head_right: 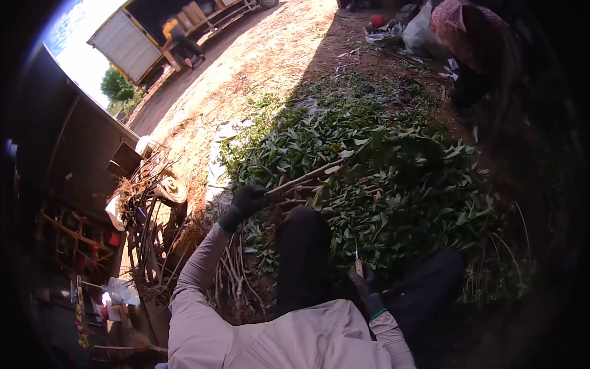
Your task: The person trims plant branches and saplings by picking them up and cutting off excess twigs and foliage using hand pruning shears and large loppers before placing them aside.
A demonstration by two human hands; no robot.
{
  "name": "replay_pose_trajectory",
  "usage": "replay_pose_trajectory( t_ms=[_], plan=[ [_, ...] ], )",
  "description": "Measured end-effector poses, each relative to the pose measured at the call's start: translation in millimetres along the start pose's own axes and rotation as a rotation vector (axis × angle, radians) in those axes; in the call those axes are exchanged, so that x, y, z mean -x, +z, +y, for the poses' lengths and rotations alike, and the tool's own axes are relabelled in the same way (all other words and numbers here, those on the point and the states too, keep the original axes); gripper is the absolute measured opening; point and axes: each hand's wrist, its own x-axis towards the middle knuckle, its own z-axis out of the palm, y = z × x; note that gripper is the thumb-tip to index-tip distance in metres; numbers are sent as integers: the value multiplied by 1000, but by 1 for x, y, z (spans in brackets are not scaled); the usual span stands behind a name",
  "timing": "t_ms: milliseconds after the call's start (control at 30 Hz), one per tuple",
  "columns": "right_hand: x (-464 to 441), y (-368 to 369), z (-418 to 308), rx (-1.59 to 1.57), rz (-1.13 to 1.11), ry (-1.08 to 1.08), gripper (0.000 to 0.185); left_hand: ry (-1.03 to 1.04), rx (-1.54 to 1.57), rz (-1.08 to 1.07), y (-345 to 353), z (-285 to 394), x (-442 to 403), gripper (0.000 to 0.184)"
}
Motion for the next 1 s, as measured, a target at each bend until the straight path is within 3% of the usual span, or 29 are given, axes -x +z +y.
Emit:
replay_pose_trajectory(
  t_ms=[100, 200, 233, 267, 333, 367, 467, 567, 600, 667, 700, 767, 800, 867, 933, 967, 1000],
  plan=[
    [5, -3, -2, -105, 49, 27, 26, 55, 634, -73, 13, -7, 38, 21],
    [6, -6, 10, -158, 9, -2, 28, -5, 595, 39, 29, -12, 58, 23],
    [6, -9, 17, -188, -2, -12, 28, 86, 260, -120, 3, 25, 57, 26],
    [-5, -24, 47, 61, -28, 12, 32, 90, 260, -119, 6, 36, 60, 26],
    [5, -16, 40, 60, 1, -80, 34, 63, 721, -309, 21, 53, 66, 30],
    [10, -14, 30, 101, 2, -97, 37, -67, 818, -329, 49, 23, 73, 34],
    [21, -10, 13, 75, -9, -104, 40, -89, 954, -418, 46, 44, 68, 36],
    [30, -8, 0, -2, -72, -19, 40, -237, 1219, -529, -6, 139, 89, 34],
    [32, -7, -1, -6, -57, -25, 38, -240, 1218, -532, 6, 128, 85, 34],
    [40, -3, -10, -51, -39, -9, 39, 183, 644, 120, 36, 93, 70, 29],
    [40, -2, -15, -94, -23, 2, 39, 190, 646, 115, 37, 95, 70, 29],
    [36, -6, -20, -81, -8, -5, 41, 214, 516, 320, 44, 97, 80, 26],
    [36, -8, -19, -69, -2, -5, 43, 212, 519, 312, 45, 94, 85, 26],
    [3, -14, 29, -249, 10, -185, 44, 87, 724, 97, 49, 79, 100, 22],
    [15, -12, -31, -119, 9, -71, 43, 91, 590, 123, 98, 5, 113, 22],
    [-35, -23, 47, -37, 33, -376, 43, 80, 566, 99, 109, -12, 121, 23],
    [-29, -13, 10, -102, 4, -421, 47, 69, 542, 76, 121, -29, 130, 23]
  ],
)
